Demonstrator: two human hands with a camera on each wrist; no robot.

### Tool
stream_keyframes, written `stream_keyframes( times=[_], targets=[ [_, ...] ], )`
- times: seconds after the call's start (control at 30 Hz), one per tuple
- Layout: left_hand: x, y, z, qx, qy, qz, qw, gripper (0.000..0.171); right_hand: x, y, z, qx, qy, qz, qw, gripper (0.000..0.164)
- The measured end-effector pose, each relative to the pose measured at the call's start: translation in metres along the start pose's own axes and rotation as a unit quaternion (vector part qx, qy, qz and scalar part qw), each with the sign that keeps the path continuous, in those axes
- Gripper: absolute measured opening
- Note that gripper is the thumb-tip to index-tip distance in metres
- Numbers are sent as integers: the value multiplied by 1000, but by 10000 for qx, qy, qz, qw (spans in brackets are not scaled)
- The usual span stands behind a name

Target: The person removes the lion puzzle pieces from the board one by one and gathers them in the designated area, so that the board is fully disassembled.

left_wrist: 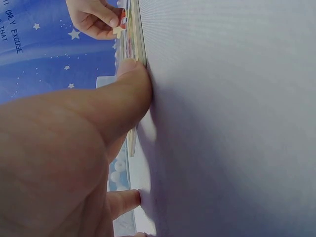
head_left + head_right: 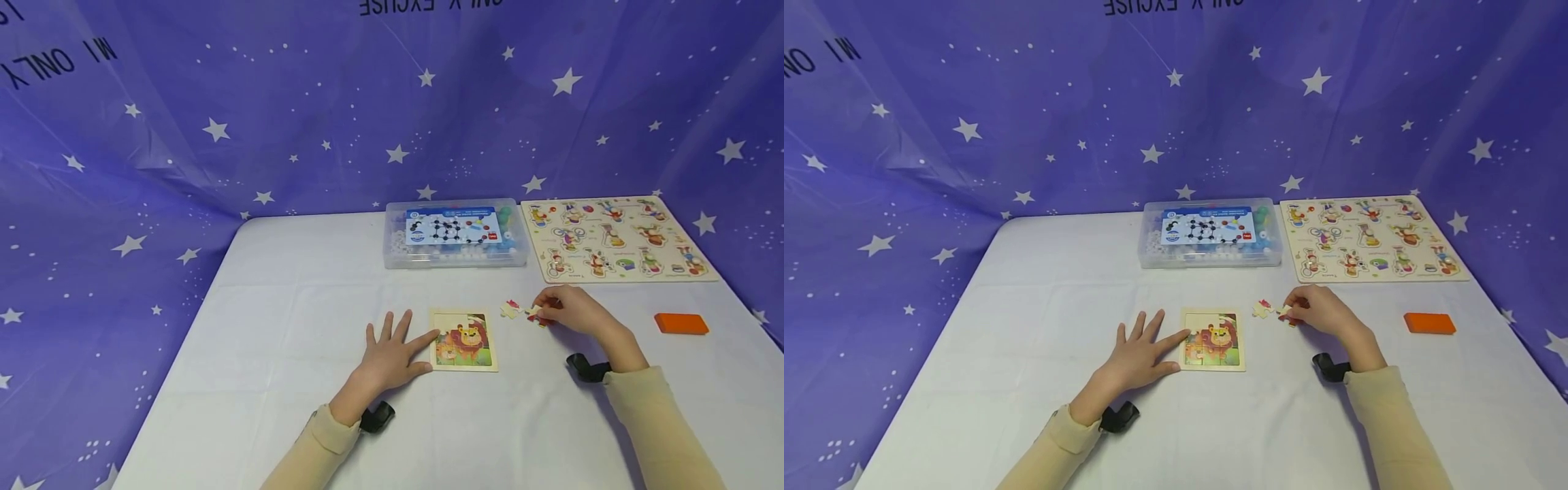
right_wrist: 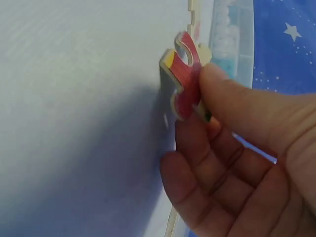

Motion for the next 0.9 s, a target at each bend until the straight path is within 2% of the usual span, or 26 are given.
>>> stream_keyframes(
  times=[0.17,0.3,0.47,0.57,0.63,0.77,0.9],
  targets=[
    [1,0,-1,-8,-30,-23,10000,60,0,-3,-2,-250,221,-93,9994,10],
    [1,1,-1,20,-45,-24,10000,60,2,-4,-2,-384,391,-339,9979,14],
    [1,1,-1,46,-94,-8,9999,60,10,-6,-3,-237,760,-820,9934,18],
    [1,1,-2,52,-108,10,9999,60,19,-8,-6,-165,867,-870,9923,22],
    [2,1,-3,69,-92,29,9999,60,28,-10,-8,-181,834,-641,9943,24],
    [3,0,-4,53,-72,43,10000,61,47,-15,-17,-69,512,173,9985,22],
    [3,-1,-5,70,-132,71,9999,61,65,-16,-29,59,445,908,9949,22]
  ],
)
Point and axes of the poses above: each hand's wrist, its own y-axis away from the middle knuckle, its own z-axis out of the back of the hand, x = y × z, the point moved 4 cm from there along -y, towards the middle knuckle, and after that the axes turned 11 degrees about -z, right-handed, at the moved point
